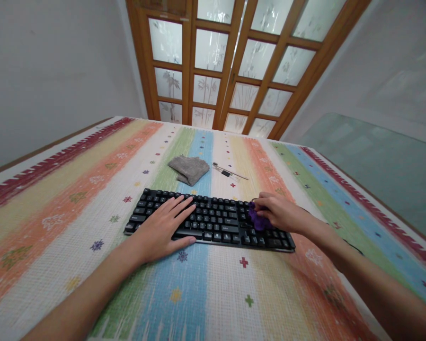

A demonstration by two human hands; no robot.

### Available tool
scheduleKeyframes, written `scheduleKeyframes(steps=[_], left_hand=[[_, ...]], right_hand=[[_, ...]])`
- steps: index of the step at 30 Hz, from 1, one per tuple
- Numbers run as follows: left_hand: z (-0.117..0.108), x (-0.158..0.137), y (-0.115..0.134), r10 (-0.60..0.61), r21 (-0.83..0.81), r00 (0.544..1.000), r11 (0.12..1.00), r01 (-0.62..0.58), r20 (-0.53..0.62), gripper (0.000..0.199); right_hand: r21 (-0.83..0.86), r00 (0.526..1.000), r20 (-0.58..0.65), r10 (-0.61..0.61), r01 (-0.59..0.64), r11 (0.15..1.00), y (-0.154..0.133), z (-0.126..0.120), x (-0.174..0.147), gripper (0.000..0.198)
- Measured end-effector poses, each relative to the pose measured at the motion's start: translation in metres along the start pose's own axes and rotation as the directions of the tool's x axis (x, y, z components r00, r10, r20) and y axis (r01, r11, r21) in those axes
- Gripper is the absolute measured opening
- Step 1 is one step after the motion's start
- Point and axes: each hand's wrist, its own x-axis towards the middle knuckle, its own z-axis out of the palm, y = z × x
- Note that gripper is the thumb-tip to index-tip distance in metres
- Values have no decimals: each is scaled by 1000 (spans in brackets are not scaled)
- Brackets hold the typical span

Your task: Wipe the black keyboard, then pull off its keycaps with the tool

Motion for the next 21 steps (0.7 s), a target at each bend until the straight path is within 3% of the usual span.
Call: scheduleKeyframes(steps=[3,6,8,14,21], left_hand=[[0,0,0,-3,-4,1000,1000,3,1,74],[0,0,1,-2,-1,1000,1000,2,1,73],[1,-1,1,-3,5,1000,1000,3,2,73],[1,-1,0,3,12,1000,1000,-3,5,75],[0,-1,-1,3,-5,1000,1000,-3,-10,74]], right_hand=[[-21,1000,-4,-10,10,1000,-8,-10,3,15],[31,973,-201,-116,125,992,-20,-7,7,16],[51,945,-250,-212,232,971,-27,3,8,17],[-108,936,-214,-278,261,959,-30,35,7,28],[-109,956,-166,-243,227,968,-23,32,0,25]])
